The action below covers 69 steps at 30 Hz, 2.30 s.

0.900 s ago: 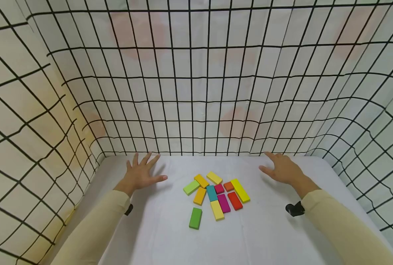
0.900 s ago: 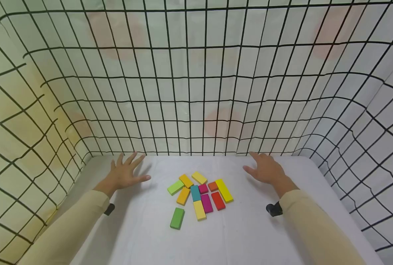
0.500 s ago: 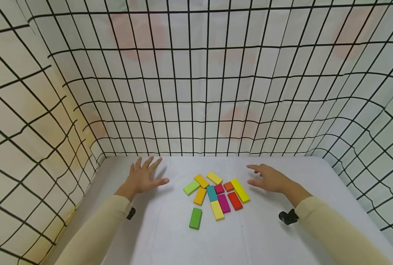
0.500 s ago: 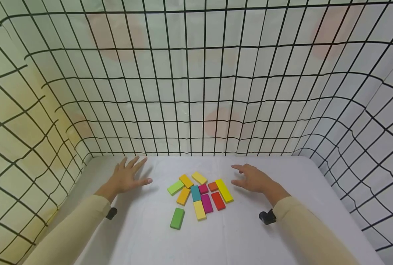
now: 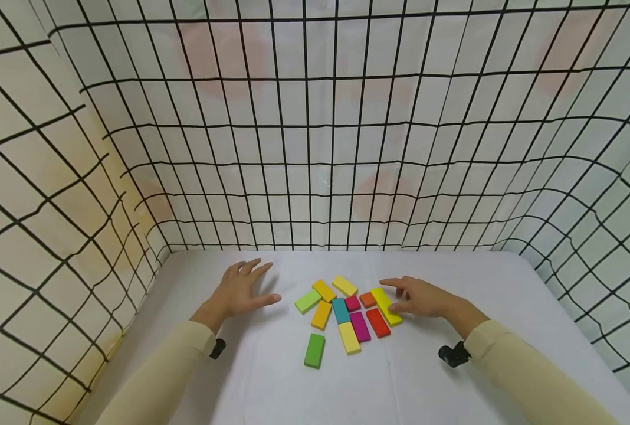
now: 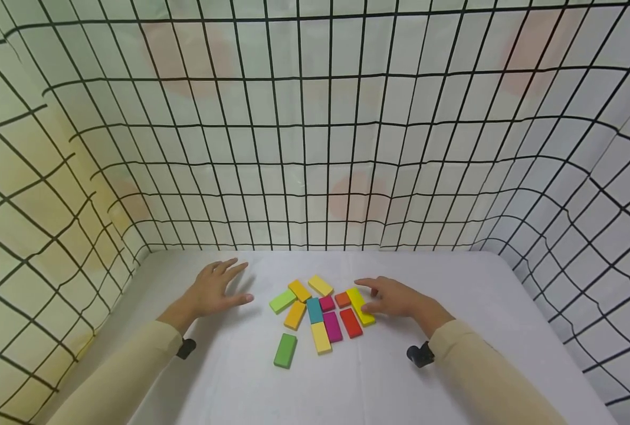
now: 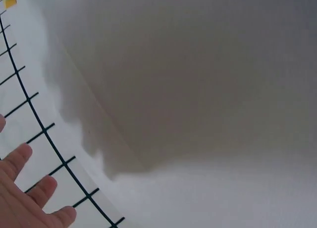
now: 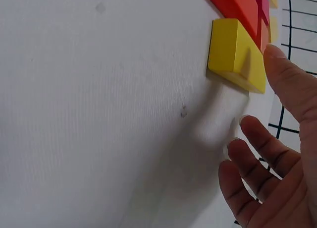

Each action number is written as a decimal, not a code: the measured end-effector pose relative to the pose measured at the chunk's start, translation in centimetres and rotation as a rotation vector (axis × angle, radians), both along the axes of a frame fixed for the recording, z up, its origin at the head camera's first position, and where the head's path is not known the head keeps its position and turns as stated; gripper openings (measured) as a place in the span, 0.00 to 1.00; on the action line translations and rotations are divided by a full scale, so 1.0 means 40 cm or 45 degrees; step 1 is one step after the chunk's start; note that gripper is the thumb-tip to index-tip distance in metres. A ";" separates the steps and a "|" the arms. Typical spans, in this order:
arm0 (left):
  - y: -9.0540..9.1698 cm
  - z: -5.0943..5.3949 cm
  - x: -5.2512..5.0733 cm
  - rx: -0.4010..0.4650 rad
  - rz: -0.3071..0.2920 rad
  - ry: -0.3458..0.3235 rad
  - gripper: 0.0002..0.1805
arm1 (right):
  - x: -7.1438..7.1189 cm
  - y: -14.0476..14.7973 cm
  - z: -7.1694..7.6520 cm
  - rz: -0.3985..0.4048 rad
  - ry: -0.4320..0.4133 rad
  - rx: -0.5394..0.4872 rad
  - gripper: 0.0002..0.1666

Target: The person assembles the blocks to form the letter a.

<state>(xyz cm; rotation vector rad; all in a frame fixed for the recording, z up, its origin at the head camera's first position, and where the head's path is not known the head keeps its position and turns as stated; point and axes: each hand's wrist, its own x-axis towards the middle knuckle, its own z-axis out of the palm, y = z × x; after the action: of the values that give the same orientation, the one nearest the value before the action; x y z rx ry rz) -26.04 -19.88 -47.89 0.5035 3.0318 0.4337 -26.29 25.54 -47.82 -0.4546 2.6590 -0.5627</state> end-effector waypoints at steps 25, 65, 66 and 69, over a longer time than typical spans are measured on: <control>0.143 -0.002 0.037 0.062 -0.134 -0.008 0.40 | 0.005 -0.038 -0.030 -0.050 -0.044 -0.033 0.44; 0.526 0.008 0.019 0.070 -0.261 -0.162 0.17 | -0.029 -0.033 -0.061 -0.213 -0.065 -0.163 0.39; 0.530 0.007 0.017 0.064 -0.254 -0.168 0.17 | -0.030 -0.034 -0.062 -0.215 -0.068 -0.166 0.40; 0.540 -0.005 0.010 0.045 -0.214 -0.195 0.17 | -0.031 -0.036 -0.063 -0.227 -0.082 -0.172 0.40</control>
<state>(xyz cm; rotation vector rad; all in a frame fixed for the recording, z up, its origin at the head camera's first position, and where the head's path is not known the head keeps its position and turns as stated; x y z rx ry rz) -25.65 1.73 -48.07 0.6867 2.8123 0.4929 -27.55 24.11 -50.32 -0.2330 2.6256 -0.8010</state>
